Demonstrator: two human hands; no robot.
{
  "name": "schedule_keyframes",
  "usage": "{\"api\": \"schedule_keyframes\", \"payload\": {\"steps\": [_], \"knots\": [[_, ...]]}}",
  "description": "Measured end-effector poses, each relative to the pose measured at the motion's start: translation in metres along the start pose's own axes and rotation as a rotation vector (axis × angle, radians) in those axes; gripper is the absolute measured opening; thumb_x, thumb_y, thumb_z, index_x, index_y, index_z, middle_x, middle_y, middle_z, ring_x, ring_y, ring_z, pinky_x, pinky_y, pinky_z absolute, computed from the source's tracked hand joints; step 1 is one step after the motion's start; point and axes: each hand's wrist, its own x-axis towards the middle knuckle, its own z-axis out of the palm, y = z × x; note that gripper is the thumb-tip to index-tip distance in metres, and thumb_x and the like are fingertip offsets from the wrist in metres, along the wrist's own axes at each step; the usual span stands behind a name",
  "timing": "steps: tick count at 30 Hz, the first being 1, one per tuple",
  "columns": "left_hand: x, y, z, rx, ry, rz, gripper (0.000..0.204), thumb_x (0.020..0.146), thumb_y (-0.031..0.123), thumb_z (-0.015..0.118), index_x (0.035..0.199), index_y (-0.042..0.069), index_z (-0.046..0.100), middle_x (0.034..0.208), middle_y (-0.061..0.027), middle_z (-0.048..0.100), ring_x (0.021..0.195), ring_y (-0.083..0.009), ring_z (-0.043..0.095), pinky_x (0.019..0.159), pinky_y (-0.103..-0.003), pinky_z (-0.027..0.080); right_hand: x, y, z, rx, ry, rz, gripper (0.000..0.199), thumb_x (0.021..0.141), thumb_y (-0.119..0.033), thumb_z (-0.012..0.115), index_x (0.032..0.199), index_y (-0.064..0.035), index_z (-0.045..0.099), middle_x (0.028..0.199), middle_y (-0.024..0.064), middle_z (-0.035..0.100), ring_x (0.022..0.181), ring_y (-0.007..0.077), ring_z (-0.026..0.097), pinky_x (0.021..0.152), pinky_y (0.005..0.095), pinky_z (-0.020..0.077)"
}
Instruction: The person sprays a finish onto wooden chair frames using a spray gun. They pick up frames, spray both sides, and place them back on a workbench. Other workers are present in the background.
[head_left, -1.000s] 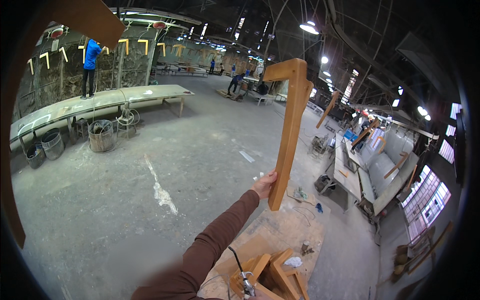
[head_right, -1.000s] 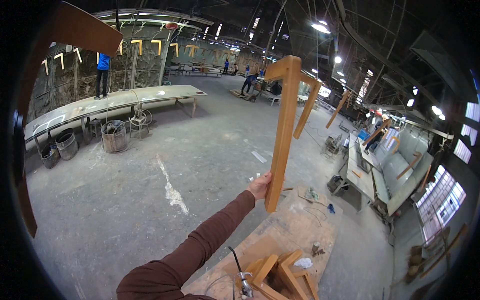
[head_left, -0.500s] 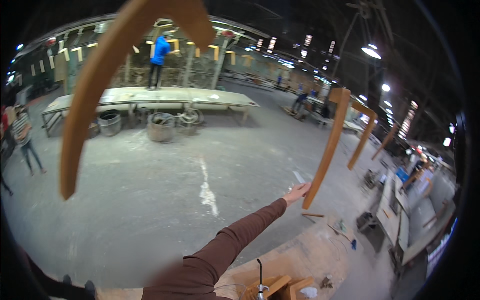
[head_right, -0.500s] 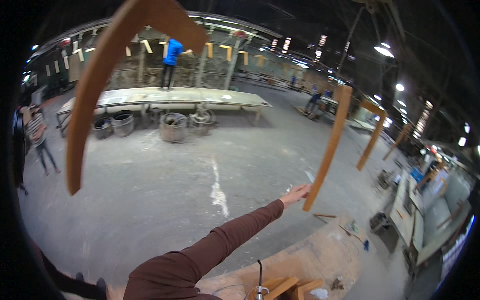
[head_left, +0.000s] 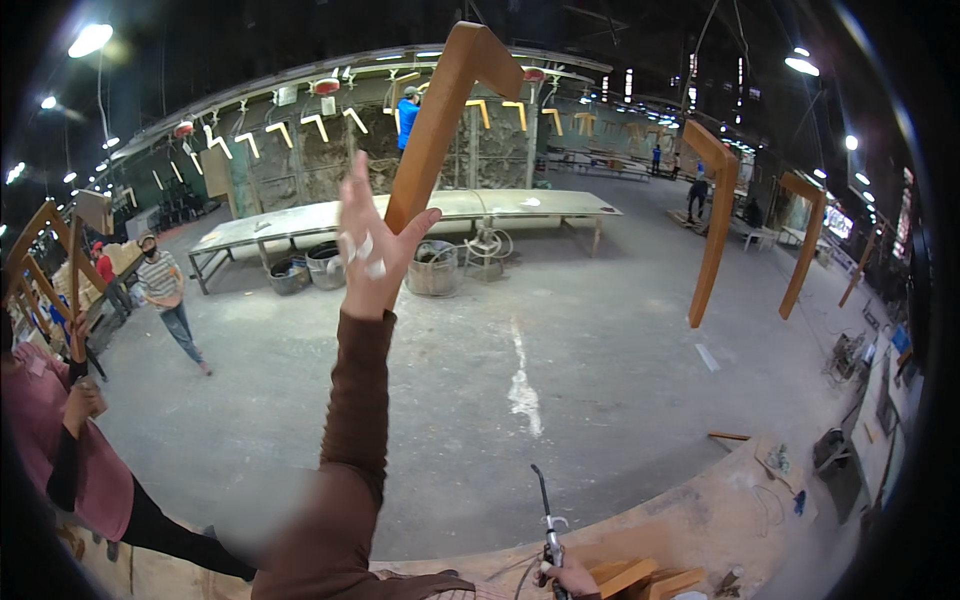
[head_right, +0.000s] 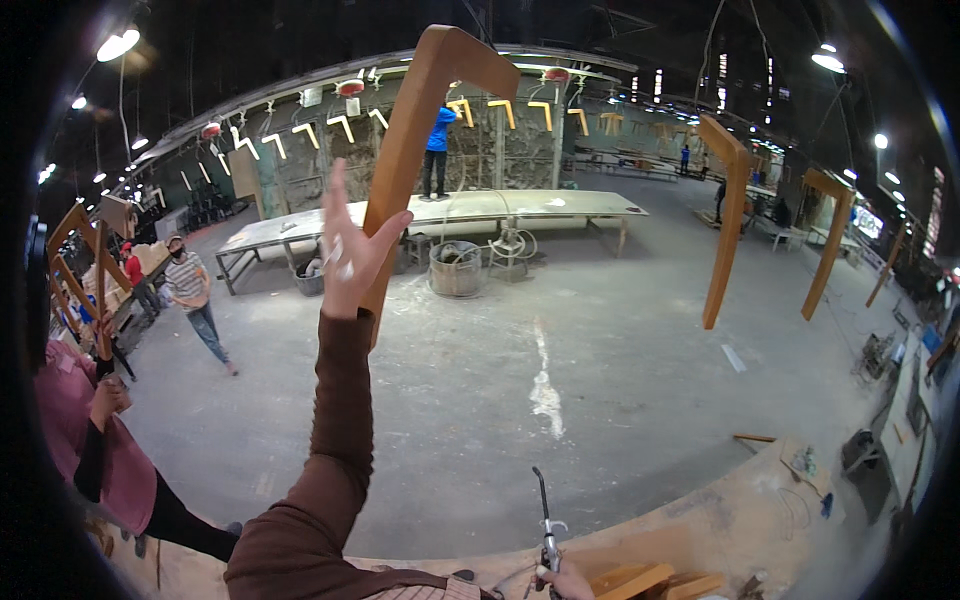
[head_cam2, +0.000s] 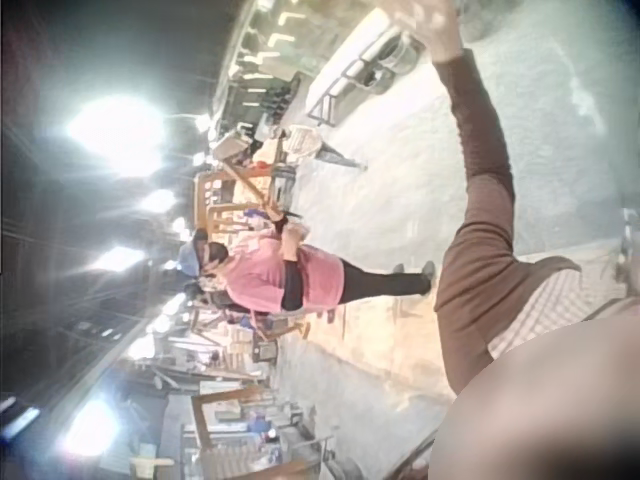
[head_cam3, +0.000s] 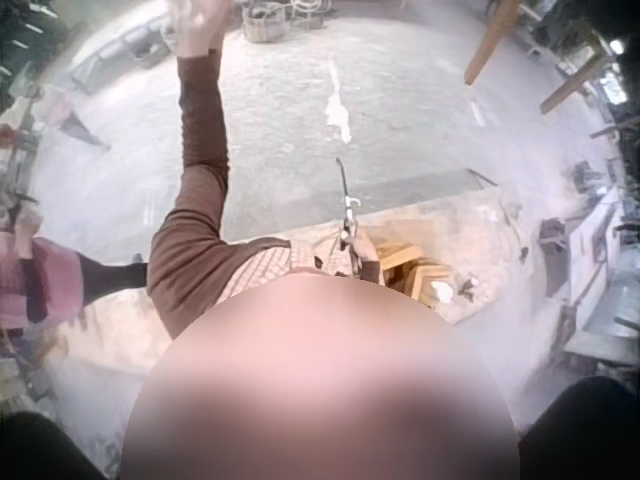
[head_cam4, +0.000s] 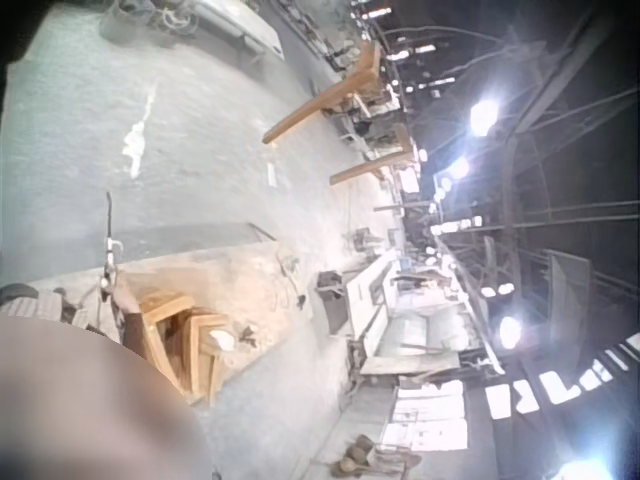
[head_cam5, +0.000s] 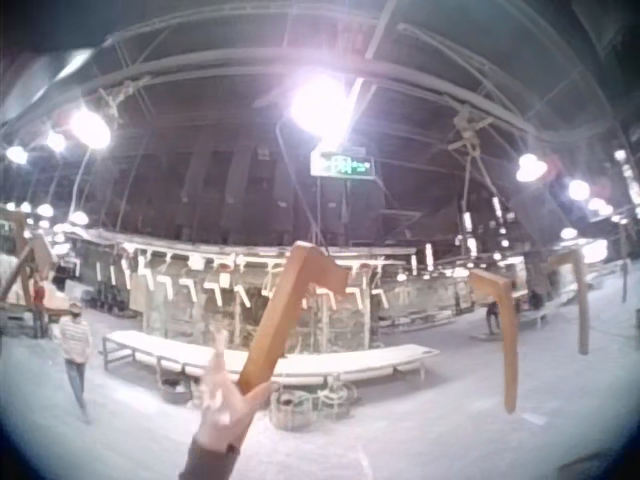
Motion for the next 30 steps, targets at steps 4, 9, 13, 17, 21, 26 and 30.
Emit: {"api": "schedule_keyframes", "payload": {"steps": [4, 9, 13, 17, 21, 26, 30], "knots": [[0.001, -0.066, 0.02, -0.756, -0.561, -0.442, 0.043, 0.084, 0.025, 0.069, 0.117, 0.003, 0.05, 0.093, -0.01, 0.063, 0.073, -0.0161, 0.062, 0.066, -0.029, 0.051, 0.01, -0.085, 0.02, -0.163, -0.095, -0.18, 0.024, 0.087, -0.014, 0.061, 0.103, 0.0016, 0.051, 0.08, 0.0095, 0.062, 0.075, 0.0194, 0.062, 0.068, 0.0336, 0.0496], [-0.001, -0.104, 0.008, -0.992, -0.673, -0.54, 0.05, 0.087, 0.026, 0.064, 0.127, 0.002, 0.046, 0.088, -0.0069, 0.061, 0.069, -0.0129, 0.061, 0.062, -0.027, 0.052, 0.0, -0.219, 0.045, -0.12, -0.075, -0.578, 0.023, 0.088, -0.014, 0.059, 0.102, 0.001, 0.05, 0.075, 0.0062, 0.06, 0.07, 0.0143, 0.059, 0.066, 0.0292, 0.0483], [0.001, -0.099, -0.006, -1.076, -0.759, -0.529, 0.062, 0.083, 0.033, 0.067, 0.129, 0.002, 0.041, 0.084, -0.0067, 0.058, 0.068, -0.0146, 0.061, 0.06, -0.028, 0.051, -0.022, -0.316, 0.065, -0.156, -0.051, -0.89, 0.026, 0.086, -0.01, 0.059, 0.107, 0.0014, 0.048, 0.08, 0.0058, 0.056, 0.072, 0.0159, 0.059, 0.066, 0.0311, 0.0502], [0.0, -0.089, -0.012, -1.153, -0.844, -0.51, 0.067, 0.08, 0.036, 0.069, 0.129, 0.001, 0.038, 0.082, -0.0072, 0.057, 0.067, -0.0164, 0.06, 0.059, -0.027, 0.05, -0.036, -0.392, 0.096, -0.073, -0.048, -1.076, 0.027, 0.088, -0.01, 0.056, 0.11, 0.0023, 0.048, 0.08, 0.005, 0.054, 0.069, 0.0141, 0.058, 0.062, 0.0289, 0.049], [-0.003, -0.088, -0.013, -1.262, -0.872, -0.541, 0.065, 0.081, 0.033, 0.068, 0.129, 0.001, 0.037, 0.081, -0.0076, 0.055, 0.066, -0.0171, 0.057, 0.059, -0.029, 0.048, -0.042, -0.427, 0.119, -0.197, -0.07, -1.032, 0.025, 0.089, -0.01, 0.055, 0.109, 0.0024, 0.049, 0.079, 0.005, 0.053, 0.068, 0.0126, 0.056, 0.06, 0.0274, 0.0475], [-0.002, -0.095, -0.01, -1.3, -0.889, -0.527, 0.063, 0.081, 0.032, 0.065, 0.129, 0.0, 0.039, 0.08, -0.0073, 0.056, 0.065, -0.0162, 0.057, 0.06, -0.029, 0.049, -0.039, -0.42, 0.131, -0.157, 0.089, -1.063, 0.024, 0.09, -0.014, 0.057, 0.106, 0.0008, 0.049, 0.075, 0.003, 0.051, 0.063, 0.0096, 0.053, 0.056, 0.0243, 0.0464], [0.002, -0.099, -0.008, -1.328, -0.906, -0.498, 0.063, 0.082, 0.028, 0.066, 0.13, 0.002, 0.035, 0.082, -0.0083, 0.055, 0.067, -0.0171, 0.056, 0.061, -0.031, 0.048, -0.043, -0.419, 0.13, -0.049, 0.253, -1.07, 0.019, 0.088, -0.009, 0.056, 0.103, 0.0016, 0.048, 0.078, 0.0028, 0.052, 0.06, 0.0086, 0.052, 0.054, 0.023, 0.0452]]}}
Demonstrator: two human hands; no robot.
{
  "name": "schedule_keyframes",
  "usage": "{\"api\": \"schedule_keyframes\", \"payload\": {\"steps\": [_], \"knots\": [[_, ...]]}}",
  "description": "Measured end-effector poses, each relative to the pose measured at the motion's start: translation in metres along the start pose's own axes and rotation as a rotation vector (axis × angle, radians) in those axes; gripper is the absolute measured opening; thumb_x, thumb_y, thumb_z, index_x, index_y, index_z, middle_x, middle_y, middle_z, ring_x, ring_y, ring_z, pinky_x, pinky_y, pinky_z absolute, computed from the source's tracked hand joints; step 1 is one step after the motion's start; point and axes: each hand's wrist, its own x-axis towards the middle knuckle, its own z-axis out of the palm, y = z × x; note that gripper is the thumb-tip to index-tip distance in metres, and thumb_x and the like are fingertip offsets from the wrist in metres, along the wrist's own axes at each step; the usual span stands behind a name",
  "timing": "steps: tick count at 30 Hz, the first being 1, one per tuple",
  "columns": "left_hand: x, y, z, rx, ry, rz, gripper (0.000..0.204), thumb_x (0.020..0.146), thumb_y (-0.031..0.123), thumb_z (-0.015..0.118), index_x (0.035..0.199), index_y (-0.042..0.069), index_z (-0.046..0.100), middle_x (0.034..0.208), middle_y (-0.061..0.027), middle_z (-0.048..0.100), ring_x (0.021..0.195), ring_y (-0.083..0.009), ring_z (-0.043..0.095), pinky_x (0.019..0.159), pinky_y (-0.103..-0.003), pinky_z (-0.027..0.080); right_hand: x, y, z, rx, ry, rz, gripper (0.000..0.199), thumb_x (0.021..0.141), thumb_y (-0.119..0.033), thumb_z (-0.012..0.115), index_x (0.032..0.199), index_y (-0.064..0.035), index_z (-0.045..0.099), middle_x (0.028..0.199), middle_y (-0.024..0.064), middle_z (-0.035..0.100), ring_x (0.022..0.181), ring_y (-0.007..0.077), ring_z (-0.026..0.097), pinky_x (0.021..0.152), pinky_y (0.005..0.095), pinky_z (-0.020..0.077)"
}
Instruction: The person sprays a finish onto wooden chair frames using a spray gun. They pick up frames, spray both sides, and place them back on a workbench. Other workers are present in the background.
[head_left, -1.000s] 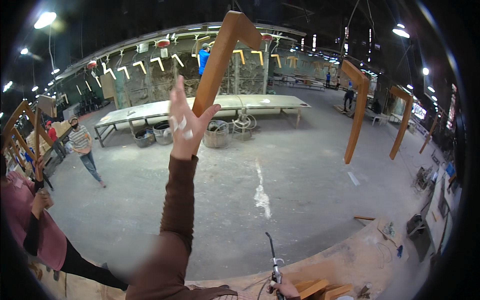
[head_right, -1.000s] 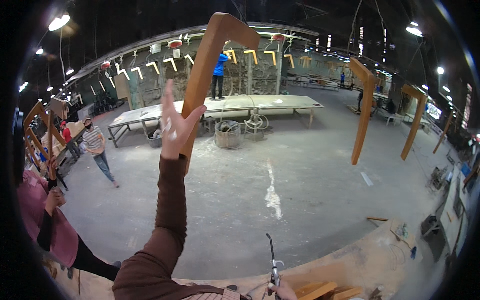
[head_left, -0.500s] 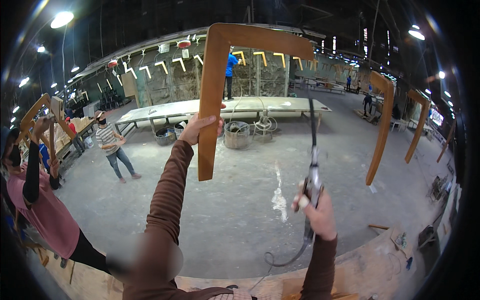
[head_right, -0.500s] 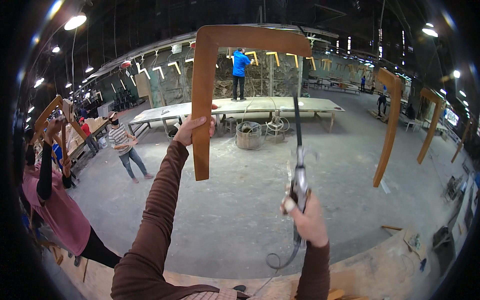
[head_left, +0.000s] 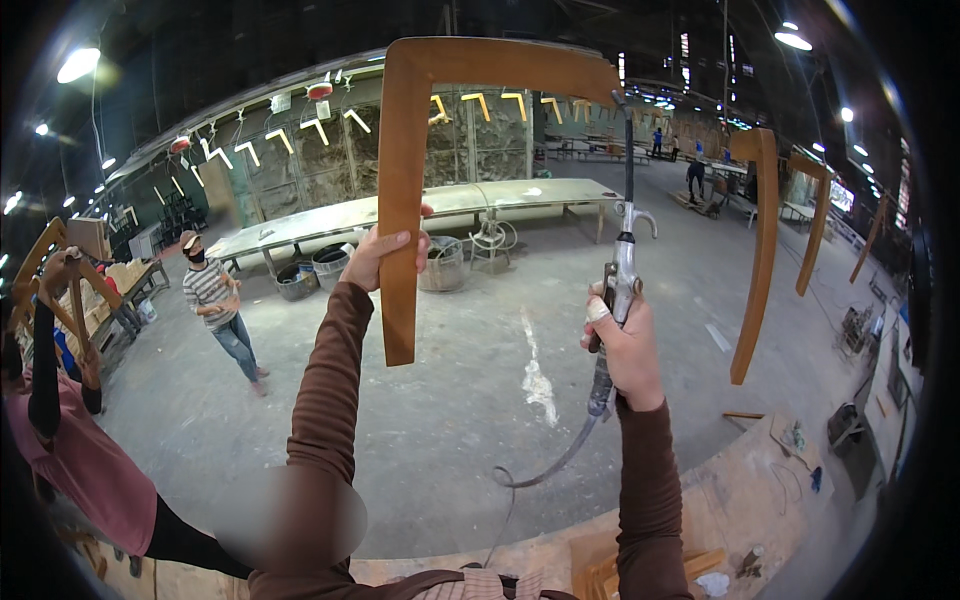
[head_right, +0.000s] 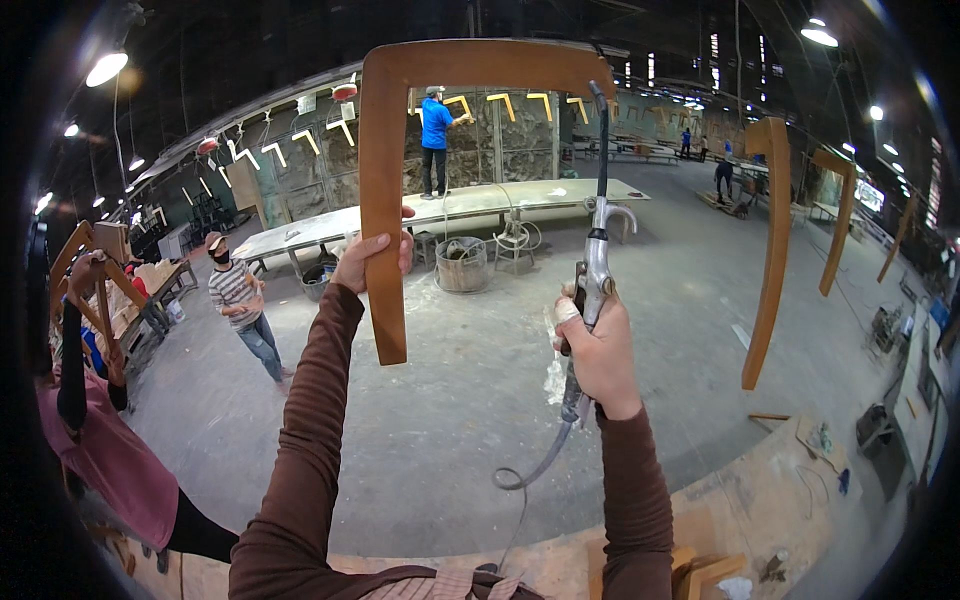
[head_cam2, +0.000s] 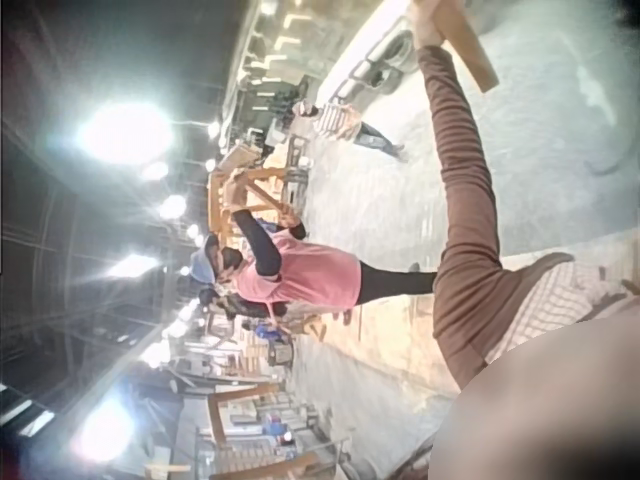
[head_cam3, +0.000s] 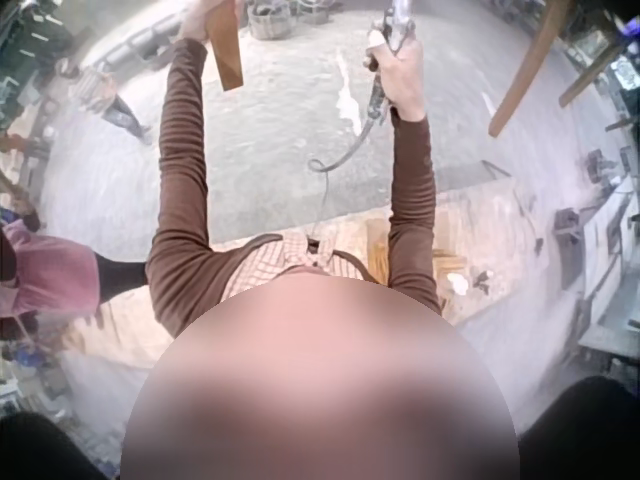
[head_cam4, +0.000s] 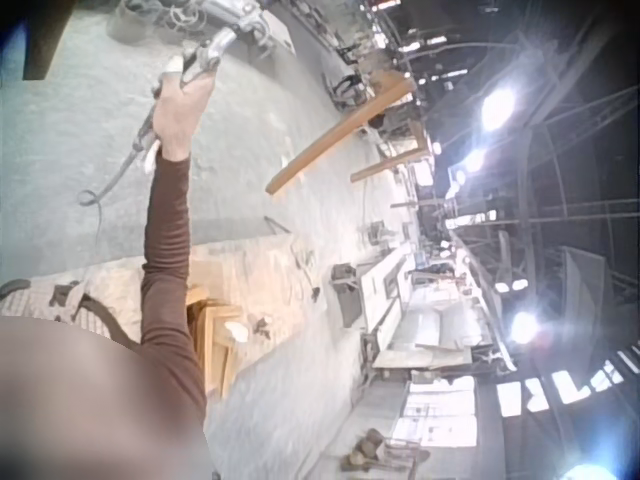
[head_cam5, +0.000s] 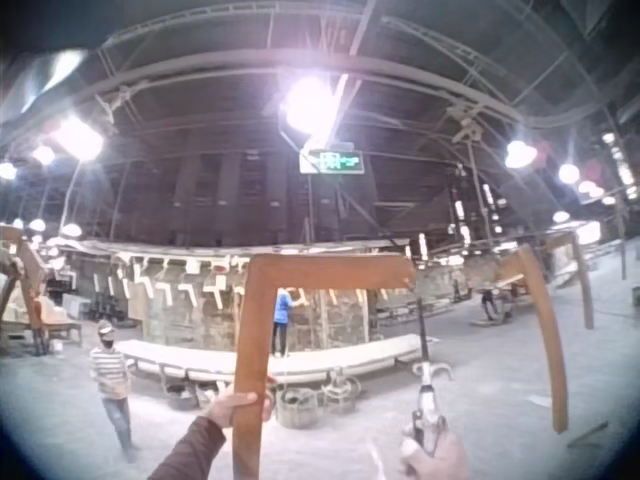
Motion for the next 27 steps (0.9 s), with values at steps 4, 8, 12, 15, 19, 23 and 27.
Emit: {"api": "schedule_keyframes", "payload": {"steps": [4, 8, 12, 15, 19, 23, 27], "knots": [[0.004, -0.001, -0.005, -0.122, 0.01, -0.037, 0.053, 0.085, 0.025, 0.062, 0.128, 0.001, 0.041, 0.087, -0.0058, 0.057, 0.07, -0.0139, 0.059, 0.064, -0.029, 0.052, -0.023, -0.012, 0.005, -0.115, -0.407, 0.097, 0.021, 0.089, -0.009, 0.054, 0.107, 0.0024, 0.049, 0.075, 0.0028, 0.053, 0.062, 0.01, 0.054, 0.056, 0.0255, 0.0457], [0.008, 0.001, -0.015, -0.132, -0.037, -0.05, 0.047, 0.086, 0.03, 0.063, 0.12, 0.001, 0.046, 0.087, -0.0063, 0.057, 0.074, -0.0146, 0.06, 0.067, -0.029, 0.052, -0.05, -0.001, 0.041, -0.054, -0.503, 0.183, 0.027, 0.089, -0.012, 0.056, 0.11, 0.0037, 0.048, 0.075, 0.0037, 0.055, 0.066, 0.0112, 0.055, 0.062, 0.0273, 0.0467], [0.005, -0.009, -0.011, -0.212, -0.108, -0.02, 0.065, 0.085, 0.056, 0.056, 0.118, 0.001, 0.044, 0.086, -0.0063, 0.055, 0.07, -0.0164, 0.058, 0.065, -0.031, 0.049, -0.063, 0.01, 0.051, 0.003, -0.523, 0.26, 0.031, 0.09, -0.015, 0.056, 0.112, 0.0043, 0.047, 0.078, 0.0046, 0.056, 0.071, 0.013, 0.058, 0.066, 0.0287, 0.0486], [-0.007, -0.022, 0.002, -0.432, -0.242, 0.029, 0.083, 0.079, 0.075, 0.043, 0.119, 0.002, 0.044, 0.081, -0.0053, 0.051, 0.064, -0.0142, 0.052, 0.06, -0.03, 0.045, -0.074, 0.008, 0.05, 0.152, -0.474, 0.264, 0.032, 0.089, -0.014, 0.058, 0.112, 0.0043, 0.047, 0.083, 0.005, 0.056, 0.075, 0.0148, 0.06, 0.069, 0.0308, 0.0499], [-0.028, -0.04, 0.025, -0.808, -0.322, -0.037, 0.084, 0.075, 0.074, 0.052, 0.119, 0.004, 0.043, 0.076, -0.0028, 0.045, 0.061, -0.0123, 0.048, 0.057, -0.027, 0.042, -0.083, -0.006, 0.056, 0.19, -0.354, 0.25, 0.036, 0.087, -0.015, 0.061, 0.113, 0.0047, 0.046, 0.085, 0.007, 0.056, 0.077, 0.0179, 0.062, 0.069, 0.0325, 0.0509], [-0.034, -0.054, 0.04, -0.841, -0.4, -0.004, 0.082, 0.071, 0.067, 0.064, 0.119, 0.004, 0.043, 0.078, -0.0022, 0.046, 0.062, -0.0125, 0.049, 0.057, -0.026, 0.042, -0.086, -0.021, 0.068, 0.186, -0.301, 0.181, 0.04, 0.085, -0.016, 0.063, 0.114, 0.0057, 0.045, 0.086, 0.0097, 0.057, 0.077, 0.0203, 0.062, 0.07, 0.0348, 0.0524], [-0.024, -0.056, 0.05, -0.637, -0.401, -0.063, 0.068, 0.076, 0.046, 0.074, 0.12, 0.004, 0.044, 0.094, -0.0065, 0.056, 0.077, -0.0168, 0.059, 0.07, -0.031, 0.05, -0.092, -0.029, 0.079, 0.158, -0.225, 0.083, 0.041, 0.085, -0.017, 0.064, 0.114, 0.006, 0.045, 0.085, 0.0127, 0.058, 0.077, 0.0205, 0.061, 0.067, 0.0354, 0.0521]]}}
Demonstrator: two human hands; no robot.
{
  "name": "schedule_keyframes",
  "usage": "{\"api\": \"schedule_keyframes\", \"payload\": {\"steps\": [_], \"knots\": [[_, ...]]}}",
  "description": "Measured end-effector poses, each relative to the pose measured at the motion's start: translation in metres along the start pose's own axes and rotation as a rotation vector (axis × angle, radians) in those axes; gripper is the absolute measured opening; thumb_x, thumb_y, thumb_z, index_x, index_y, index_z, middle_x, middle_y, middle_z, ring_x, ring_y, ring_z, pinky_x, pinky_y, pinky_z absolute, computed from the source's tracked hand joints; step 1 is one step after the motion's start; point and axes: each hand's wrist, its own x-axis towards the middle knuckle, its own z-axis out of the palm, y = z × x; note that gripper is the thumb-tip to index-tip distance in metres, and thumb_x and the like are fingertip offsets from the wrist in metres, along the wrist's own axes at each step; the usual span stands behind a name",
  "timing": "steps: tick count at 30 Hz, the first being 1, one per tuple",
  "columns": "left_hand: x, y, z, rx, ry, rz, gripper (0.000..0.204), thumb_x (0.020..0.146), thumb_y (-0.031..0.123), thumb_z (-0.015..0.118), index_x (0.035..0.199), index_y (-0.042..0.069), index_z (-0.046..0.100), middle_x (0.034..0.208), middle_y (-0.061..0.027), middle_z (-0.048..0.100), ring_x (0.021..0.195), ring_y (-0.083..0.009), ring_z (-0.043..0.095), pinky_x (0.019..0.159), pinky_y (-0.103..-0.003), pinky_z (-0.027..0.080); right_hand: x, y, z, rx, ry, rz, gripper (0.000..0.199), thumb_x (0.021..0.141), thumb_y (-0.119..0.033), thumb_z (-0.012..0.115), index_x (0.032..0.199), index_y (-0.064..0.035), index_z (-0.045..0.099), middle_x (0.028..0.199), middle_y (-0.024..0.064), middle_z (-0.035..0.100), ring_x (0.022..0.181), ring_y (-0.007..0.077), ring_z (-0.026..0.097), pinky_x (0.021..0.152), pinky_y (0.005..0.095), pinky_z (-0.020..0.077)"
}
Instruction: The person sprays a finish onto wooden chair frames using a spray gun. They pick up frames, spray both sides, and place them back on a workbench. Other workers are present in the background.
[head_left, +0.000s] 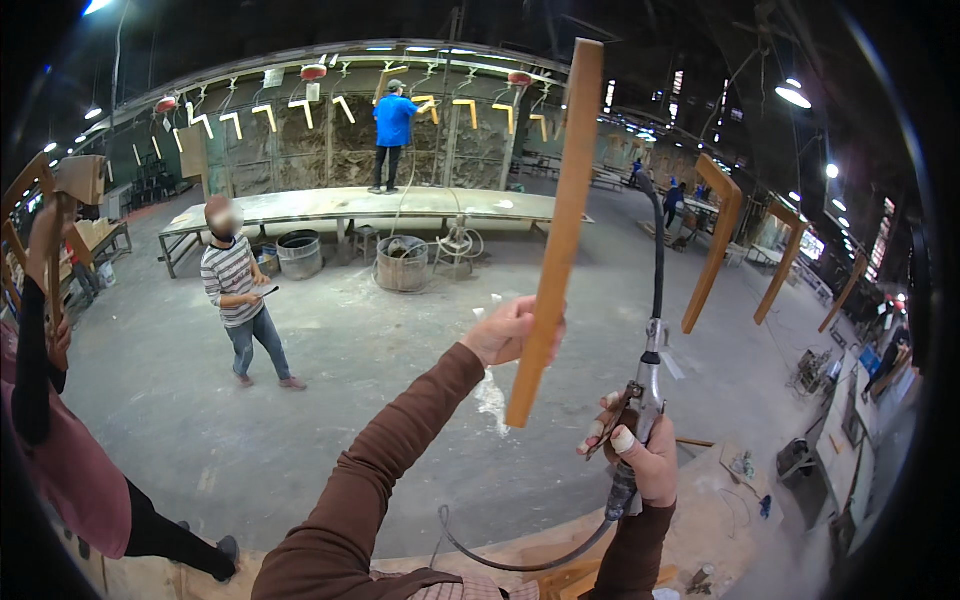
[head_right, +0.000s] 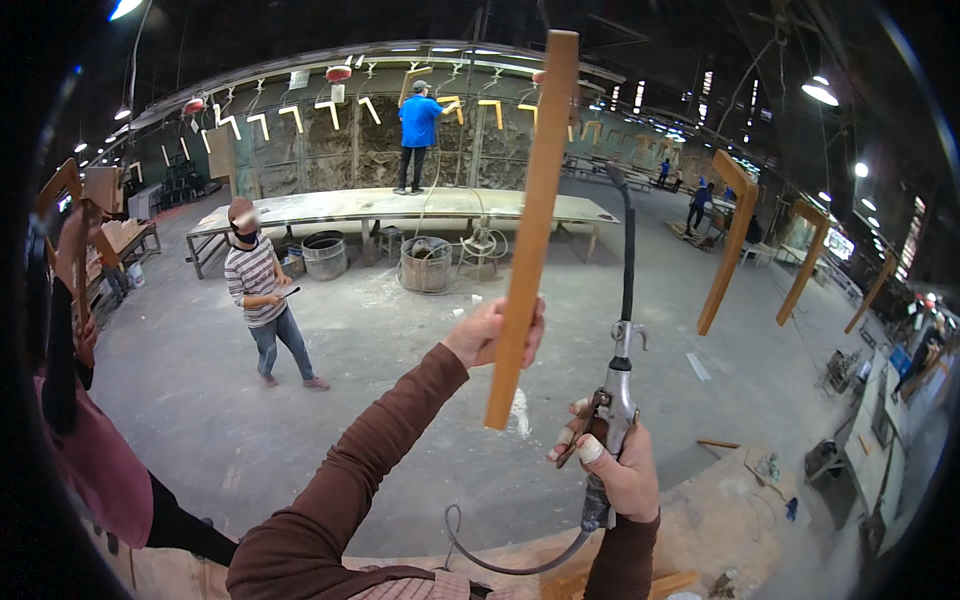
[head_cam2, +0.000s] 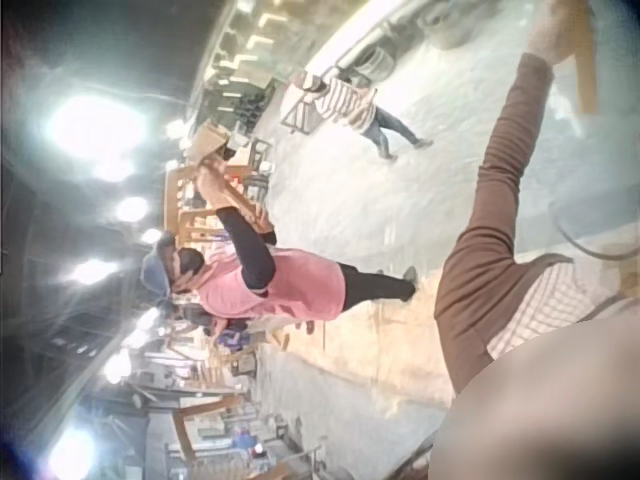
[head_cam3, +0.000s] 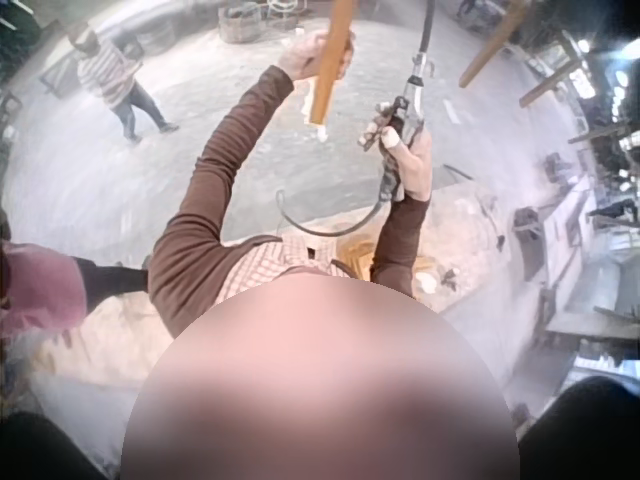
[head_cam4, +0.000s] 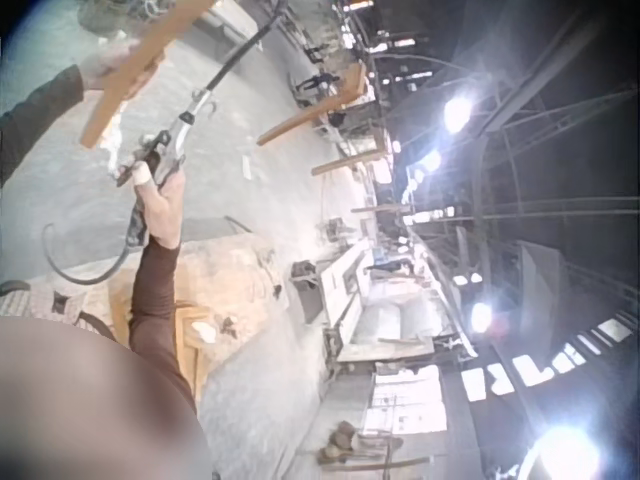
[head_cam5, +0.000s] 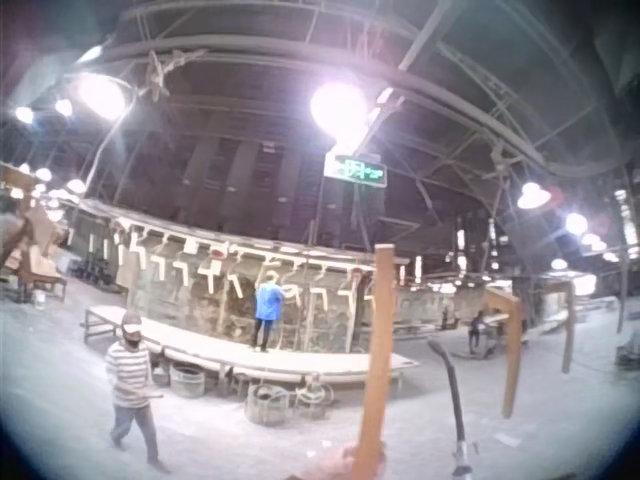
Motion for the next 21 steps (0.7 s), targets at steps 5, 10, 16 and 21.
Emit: {"api": "schedule_keyframes", "payload": {"steps": [5, 10, 16, 21], "knots": [[0.033, -0.022, 0.018, 0.197, 0.155, 0.008, 0.053, 0.083, 0.025, 0.071, 0.121, 0.003, 0.042, 0.103, -0.0105, 0.059, 0.091, -0.0175, 0.062, 0.081, -0.034, 0.051, -0.006, -0.008, 0.007, -0.111, 0.081, -0.003, 0.04, 0.086, -0.018, 0.063, 0.113, 0.006, 0.046, 0.084, 0.0124, 0.059, 0.075, 0.0205, 0.061, 0.067, 0.0347, 0.0521], [0.063, -0.05, 0.017, 0.572, 0.448, 0.157, 0.059, 0.077, 0.027, 0.076, 0.116, 0.001, 0.04, 0.098, -0.0105, 0.06, 0.092, -0.0188, 0.061, 0.081, -0.034, 0.049, 0.007, -0.016, 0.015, -0.207, 0.117, -0.015, 0.037, 0.087, -0.018, 0.061, 0.112, 0.0053, 0.048, 0.078, 0.0107, 0.059, 0.07, 0.019, 0.061, 0.066, 0.0314, 0.051], [0.064, -0.058, 0.01, 0.776, 0.562, 0.262, 0.055, 0.076, 0.023, 0.075, 0.111, 0.001, 0.04, 0.096, -0.0144, 0.059, 0.09, -0.023, 0.061, 0.079, -0.036, 0.048, 0.03, -0.024, 0.03, -0.386, 0.187, 0.01, 0.032, 0.087, -0.018, 0.06, 0.11, 0.0017, 0.049, 0.079, 0.0071, 0.057, 0.067, 0.0118, 0.058, 0.058, 0.0259, 0.0484], [0.057, -0.051, 0.006, 0.849, 0.611, 0.296, 0.051, 0.078, 0.025, 0.074, 0.108, 0.001, 0.041, 0.093, -0.0119, 0.059, 0.088, -0.0196, 0.059, 0.077, -0.034, 0.048, 0.054, -0.028, 0.037, -0.393, 0.247, -0.018, 0.028, 0.088, -0.017, 0.06, 0.107, 0.0002, 0.051, 0.077, 0.0028, 0.052, 0.062, 0.0102, 0.054, 0.055, 0.025, 0.0475]]}}
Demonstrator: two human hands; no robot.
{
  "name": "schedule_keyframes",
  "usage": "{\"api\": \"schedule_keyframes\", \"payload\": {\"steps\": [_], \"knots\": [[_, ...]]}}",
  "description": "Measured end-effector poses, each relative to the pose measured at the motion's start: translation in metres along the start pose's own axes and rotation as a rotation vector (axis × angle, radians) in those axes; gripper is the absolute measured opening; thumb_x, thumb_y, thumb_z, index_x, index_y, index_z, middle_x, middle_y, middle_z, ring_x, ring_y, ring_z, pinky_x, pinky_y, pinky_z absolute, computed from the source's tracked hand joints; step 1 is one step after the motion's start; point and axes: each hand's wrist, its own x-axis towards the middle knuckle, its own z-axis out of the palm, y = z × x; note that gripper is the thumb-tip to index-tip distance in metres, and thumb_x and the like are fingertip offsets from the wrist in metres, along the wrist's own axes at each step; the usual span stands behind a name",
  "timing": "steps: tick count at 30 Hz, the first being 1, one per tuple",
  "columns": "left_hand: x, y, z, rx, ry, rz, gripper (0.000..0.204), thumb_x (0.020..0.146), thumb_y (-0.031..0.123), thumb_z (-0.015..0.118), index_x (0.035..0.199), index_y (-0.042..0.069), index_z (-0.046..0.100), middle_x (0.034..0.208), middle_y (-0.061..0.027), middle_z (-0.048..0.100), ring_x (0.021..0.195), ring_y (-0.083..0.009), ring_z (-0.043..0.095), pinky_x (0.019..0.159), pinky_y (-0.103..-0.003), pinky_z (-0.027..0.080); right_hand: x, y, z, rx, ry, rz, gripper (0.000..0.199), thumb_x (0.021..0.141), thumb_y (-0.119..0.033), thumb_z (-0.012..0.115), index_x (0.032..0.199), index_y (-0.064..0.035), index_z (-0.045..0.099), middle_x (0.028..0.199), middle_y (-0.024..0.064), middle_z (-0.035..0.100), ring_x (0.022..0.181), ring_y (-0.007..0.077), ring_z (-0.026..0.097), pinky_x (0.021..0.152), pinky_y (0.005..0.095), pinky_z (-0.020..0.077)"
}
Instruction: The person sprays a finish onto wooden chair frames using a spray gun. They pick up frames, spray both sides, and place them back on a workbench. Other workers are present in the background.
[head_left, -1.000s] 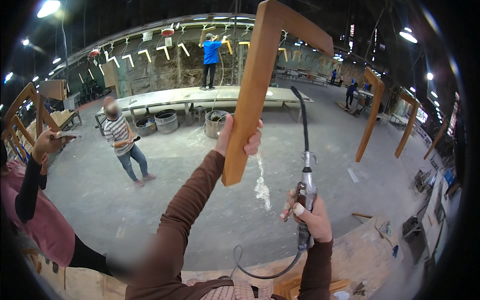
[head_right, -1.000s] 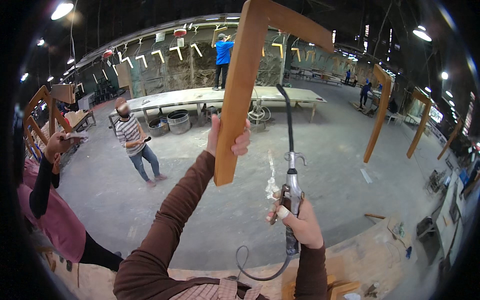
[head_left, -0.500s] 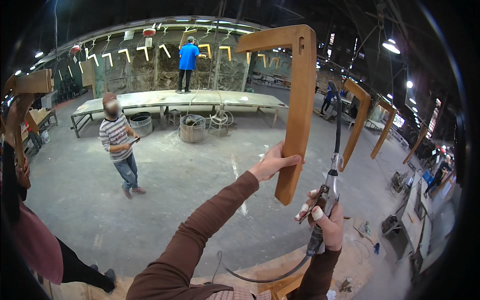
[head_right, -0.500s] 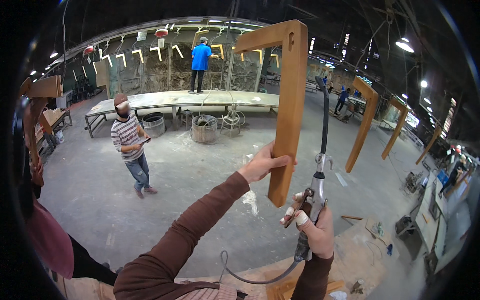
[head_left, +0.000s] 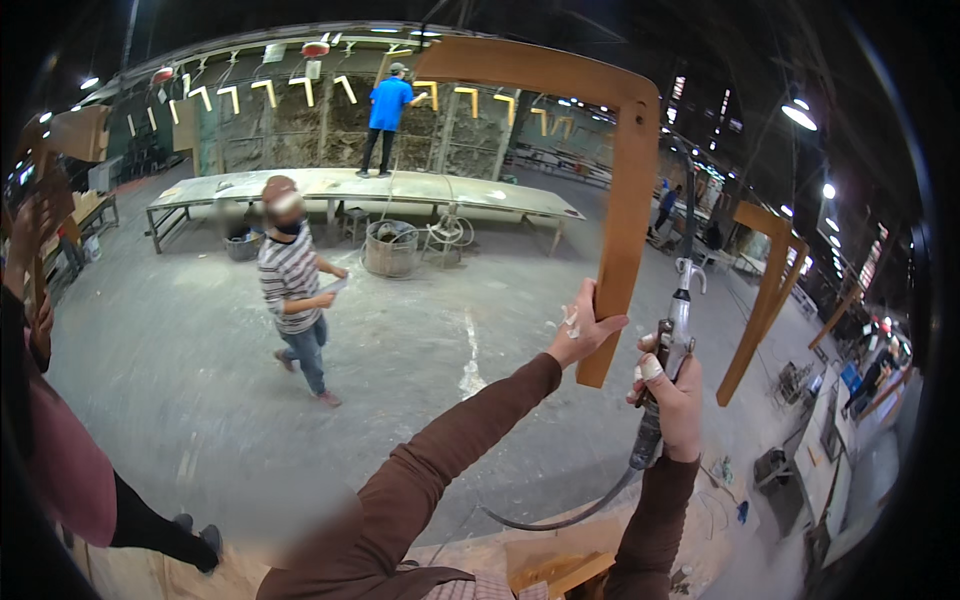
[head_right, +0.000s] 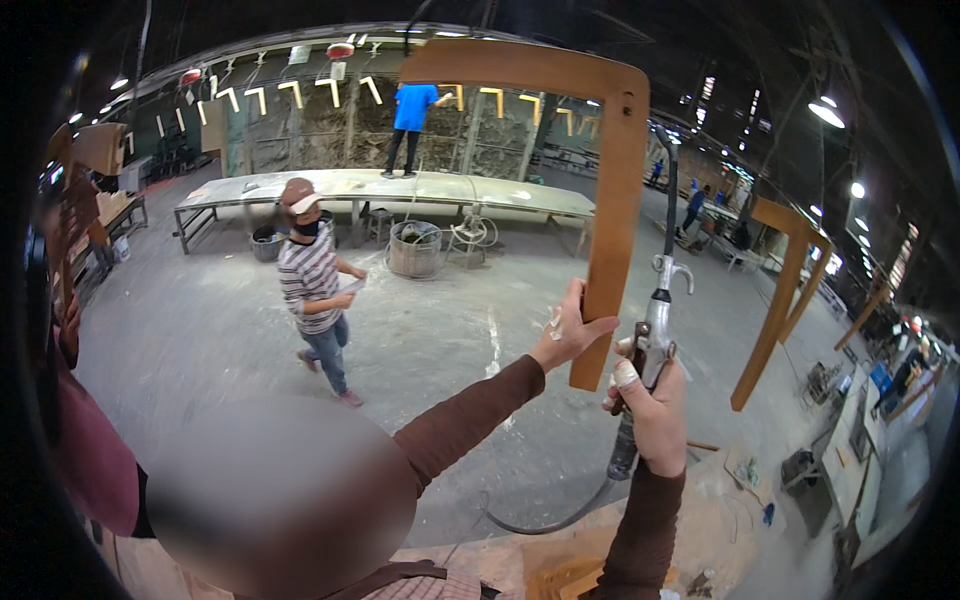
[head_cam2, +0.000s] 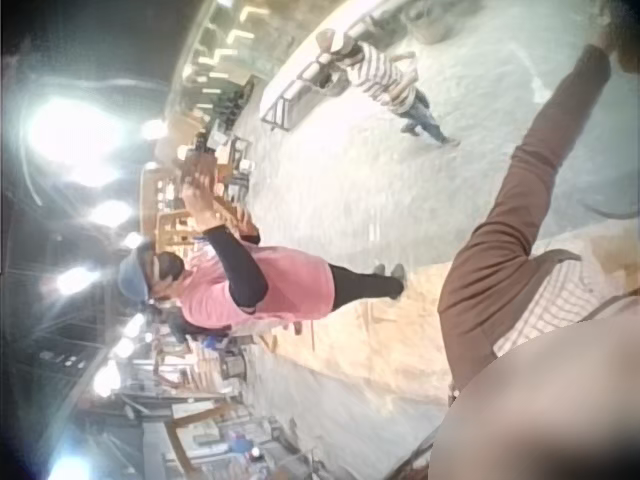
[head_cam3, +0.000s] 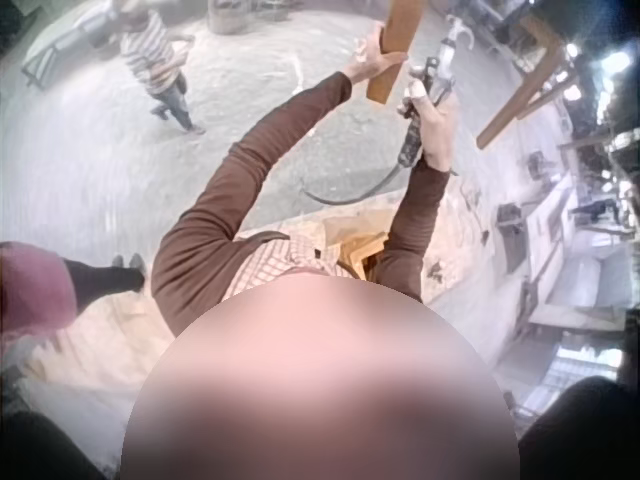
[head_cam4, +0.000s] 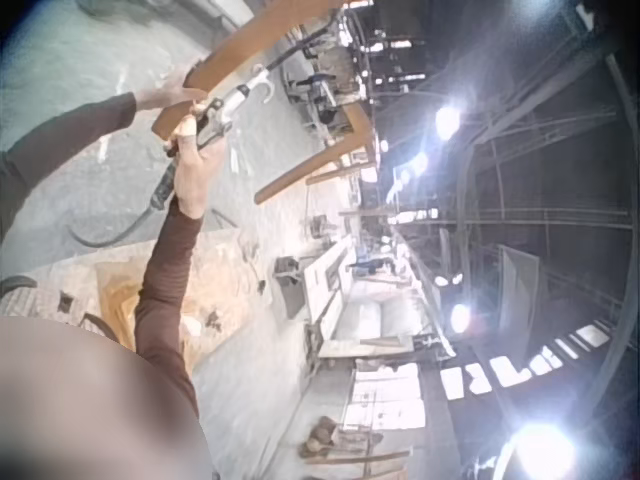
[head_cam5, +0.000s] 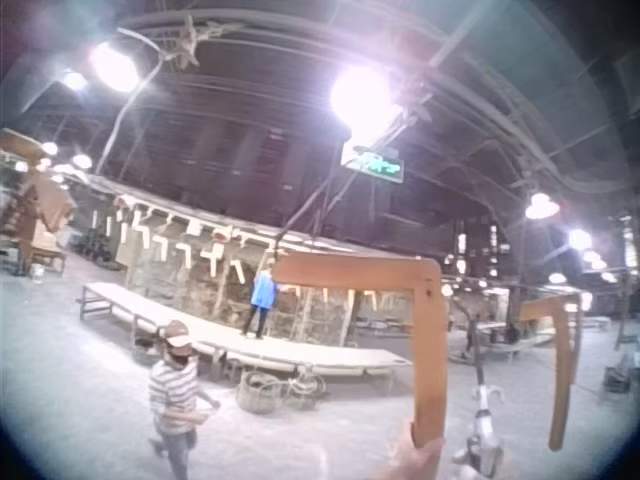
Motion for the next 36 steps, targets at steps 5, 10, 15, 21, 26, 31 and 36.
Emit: {"api": "schedule_keyframes", "payload": {"steps": [5, 10, 15, 21, 26, 31, 36], "knots": [[0.006, -0.004, -0.012, 0.003, -0.024, 0.039, 0.05, 0.078, 0.028, 0.074, 0.107, 0.001, 0.042, 0.094, -0.0096, 0.058, 0.086, -0.0163, 0.059, 0.076, -0.032, 0.049, 0.005, -0.003, 0.009, 0.002, -0.051, -0.018, 0.026, 0.088, -0.017, 0.061, 0.105, -0.0001, 0.05, 0.077, 0.0029, 0.052, 0.062, 0.0099, 0.054, 0.054, 0.0247, 0.0474], [0.006, -0.01, -0.009, -0.074, -0.054, -0.017, 0.052, 0.075, 0.027, 0.076, 0.108, 0.003, 0.043, 0.095, -0.0145, 0.062, 0.089, -0.0253, 0.062, 0.077, -0.037, 0.049, -0.01, 0.003, 0.006, 0.009, -0.004, -0.005, 0.025, 0.089, -0.016, 0.06, 0.106, -0.0007, 0.051, 0.077, 0.0029, 0.053, 0.064, 0.0102, 0.055, 0.055, 0.0249, 0.0475], [0.007, -0.024, -0.069, -0.104, -0.109, -0.044, 0.053, 0.077, 0.026, 0.076, 0.112, 0.004, 0.042, 0.099, -0.0113, 0.061, 0.09, -0.0188, 0.061, 0.078, -0.033, 0.049, -0.042, 0.036, 0.036, 0.021, -0.034, 0.168, 0.031, 0.088, -0.018, 0.062, 0.109, 0.0012, 0.049, 0.079, 0.0036, 0.054, 0.066, 0.0116, 0.056, 0.059, 0.0262, 0.0485], [0.013, -0.029, -0.138, -0.278, -0.252, -0.127, 0.061, 0.083, 0.024, 0.071, 0.13, 0.006, 0.036, 0.107, -0.0074, 0.06, 0.094, -0.0149, 0.059, 0.079, -0.028, 0.049, -0.1, 0.082, 0.084, 0.129, -0.088, 0.352, 0.035, 0.086, -0.019, 0.063, 0.11, 0.0019, 0.048, 0.082, 0.0062, 0.057, 0.074, 0.0156, 0.059, 0.068, 0.0305, 0.0501], [0.006, -0.02, -0.195, -0.6, -0.35, -0.281, 0.048, 0.091, 0.018, 0.06, 0.131, 0.008, 0.037, 0.112, -0.0106, 0.06, 0.099, -0.0207, 0.061, 0.085, -0.033, 0.05, -0.145, 0.109, 0.139, 0.181, -0.137, 0.496, 0.035, 0.087, -0.016, 0.062, 0.113, 0.0029, 0.047, 0.083, 0.0071, 0.058, 0.075, 0.0155, 0.059, 0.069, 0.0301, 0.0492], [0.003, -0.01, -0.242, -0.745, -0.321, -0.278, 0.037, 0.094, 0.034, 0.051, 0.12, 0.007, 0.048, 0.103, -0.011, 0.062, 0.09, -0.0205, 0.063, 0.08, -0.035, 0.051, -0.173, 0.118, 0.179, 0.174, -0.187, 0.548, 0.031, 0.09, -0.014, 0.058, 0.113, 0.0029, 0.047, 0.079, 0.0053, 0.056, 0.073, 0.013, 0.057, 0.066, 0.0281, 0.0472], [-0.004, 0.0, -0.251, -0.586, -0.087, -0.42, 0.048, 0.093, 0.051, 0.046, 0.106, 0.006, 0.054, 0.081, -0.0098, 0.061, 0.068, -0.0195, 0.062, 0.06, -0.032, 0.052, -0.178, 0.115, 0.174, 0.157, -0.149, 0.546, 0.032, 0.089, -0.016, 0.059, 0.113, 0.003, 0.048, 0.079, 0.0037, 0.053, 0.072, 0.0119, 0.056, 0.064, 0.0277, 0.0468]]}}
